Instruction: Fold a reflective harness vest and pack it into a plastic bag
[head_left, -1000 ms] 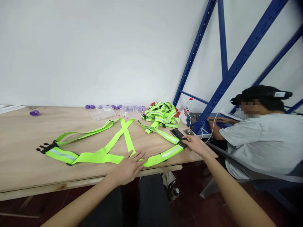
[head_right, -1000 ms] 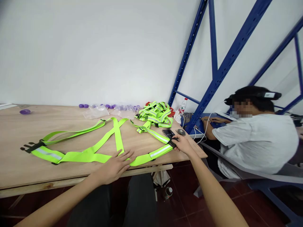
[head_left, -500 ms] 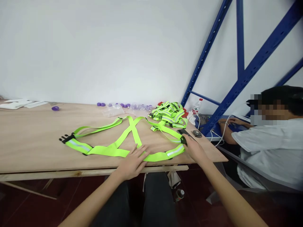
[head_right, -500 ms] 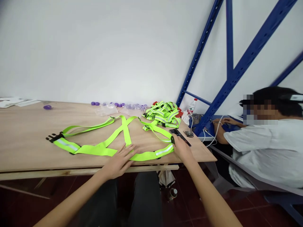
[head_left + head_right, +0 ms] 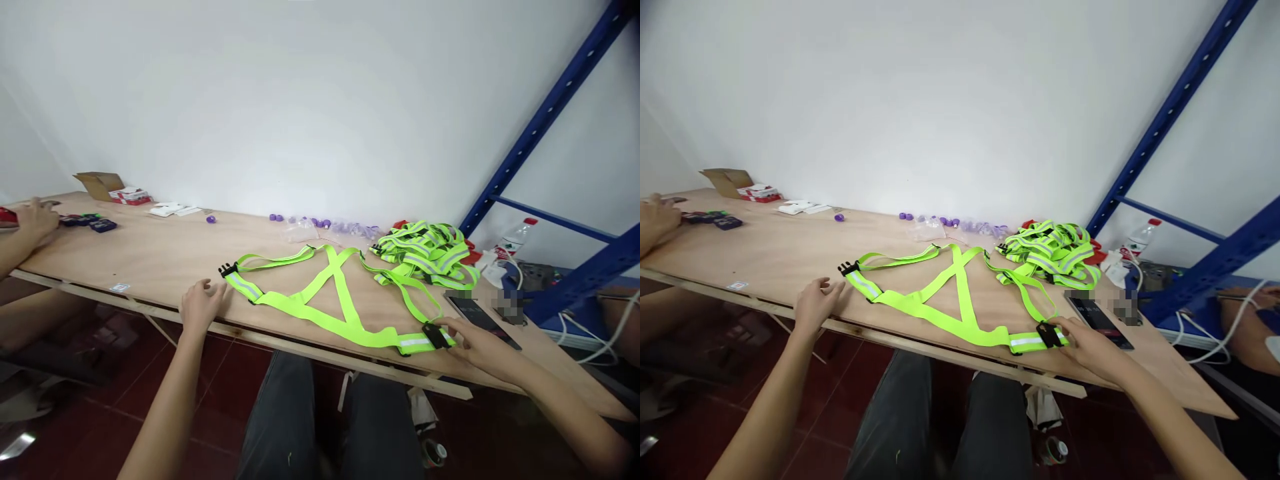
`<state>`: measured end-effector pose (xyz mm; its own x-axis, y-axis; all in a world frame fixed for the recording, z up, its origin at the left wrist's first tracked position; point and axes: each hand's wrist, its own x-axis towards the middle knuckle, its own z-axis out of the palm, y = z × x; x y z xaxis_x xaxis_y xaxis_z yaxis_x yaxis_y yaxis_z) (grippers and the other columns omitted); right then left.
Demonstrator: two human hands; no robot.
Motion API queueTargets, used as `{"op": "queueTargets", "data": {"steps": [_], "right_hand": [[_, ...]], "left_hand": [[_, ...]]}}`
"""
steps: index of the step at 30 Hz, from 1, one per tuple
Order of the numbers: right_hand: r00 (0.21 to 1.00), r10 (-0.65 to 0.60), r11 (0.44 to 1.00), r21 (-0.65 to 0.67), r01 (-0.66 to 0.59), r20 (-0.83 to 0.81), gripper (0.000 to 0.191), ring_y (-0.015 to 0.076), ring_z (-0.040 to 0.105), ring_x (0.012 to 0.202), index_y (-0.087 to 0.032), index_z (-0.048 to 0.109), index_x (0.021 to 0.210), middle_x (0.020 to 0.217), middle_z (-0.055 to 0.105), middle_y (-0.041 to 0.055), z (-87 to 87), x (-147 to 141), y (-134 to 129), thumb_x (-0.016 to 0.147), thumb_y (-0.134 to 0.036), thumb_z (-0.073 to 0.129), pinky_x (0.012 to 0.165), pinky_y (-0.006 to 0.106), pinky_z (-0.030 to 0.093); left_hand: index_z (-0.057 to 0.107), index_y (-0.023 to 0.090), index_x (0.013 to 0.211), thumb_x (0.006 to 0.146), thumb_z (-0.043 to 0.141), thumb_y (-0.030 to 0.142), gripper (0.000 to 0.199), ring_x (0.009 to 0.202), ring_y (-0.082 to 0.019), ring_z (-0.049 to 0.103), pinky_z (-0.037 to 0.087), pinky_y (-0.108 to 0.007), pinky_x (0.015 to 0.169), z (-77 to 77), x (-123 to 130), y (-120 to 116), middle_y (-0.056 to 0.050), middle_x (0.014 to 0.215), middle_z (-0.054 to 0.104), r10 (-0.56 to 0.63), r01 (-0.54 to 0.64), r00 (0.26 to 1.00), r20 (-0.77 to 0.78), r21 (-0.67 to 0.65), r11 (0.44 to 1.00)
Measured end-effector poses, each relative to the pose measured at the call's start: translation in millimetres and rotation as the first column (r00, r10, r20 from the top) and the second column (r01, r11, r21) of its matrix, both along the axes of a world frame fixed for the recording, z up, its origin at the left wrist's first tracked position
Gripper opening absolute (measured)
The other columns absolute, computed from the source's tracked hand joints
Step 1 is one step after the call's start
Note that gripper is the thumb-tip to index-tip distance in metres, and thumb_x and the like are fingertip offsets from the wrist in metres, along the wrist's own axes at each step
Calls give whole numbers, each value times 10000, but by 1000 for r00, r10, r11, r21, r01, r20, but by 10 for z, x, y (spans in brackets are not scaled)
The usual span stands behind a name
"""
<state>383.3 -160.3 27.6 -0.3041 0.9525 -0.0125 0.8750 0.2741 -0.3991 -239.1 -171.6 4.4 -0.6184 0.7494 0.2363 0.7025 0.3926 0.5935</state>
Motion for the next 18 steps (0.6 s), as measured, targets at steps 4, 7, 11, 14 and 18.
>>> {"op": "queueTargets", "data": {"steps": [4,7,11,14,18], "right_hand": [[998,45,999,-29,-44,44,558,273,685,795,-260,677,1218,952,711,77,118,-139,27,672,-306,573,716,325,539],[995,71,997,-37,-68,66,622,277,691,822,-264,646,1310,994,721,78,146,-234,55,693,-294,569,720,326,540],[987,88,993,-85,-77,131,576,293,683,854,-238,702,1232,950,728,74,187,-266,106,676,-246,554,766,364,540],[999,47,998,-36,-47,-4,537,321,649,1055,-222,691,1238,1171,698,96,207,-163,127,715,-311,611,912,415,526],[903,-198,979,-26,204,-381,642,309,653,1052,-220,639,1282,1144,698,102,118,77,101,731,-537,728,909,416,560]], "left_hand": [[679,187,1040,735,634,622,533,1217,-482,520,351,-574,1014,82,-166,323,-197,1171,698,-23,28,996,91,-51,998],[658,201,779,679,690,551,366,1089,-464,590,390,-540,953,105,-179,457,-160,954,736,-82,84,985,154,-9,996],[628,198,696,656,703,439,256,990,-386,639,473,-417,865,98,-186,524,-92,780,712,-191,158,932,309,127,979],[645,179,817,693,664,393,248,975,-320,664,528,-353,818,88,-202,545,-66,809,721,-240,133,841,484,246,960],[597,168,890,760,553,309,197,856,-256,711,593,-373,789,111,-228,559,-64,770,715,-297,87,661,689,323,943]]}}
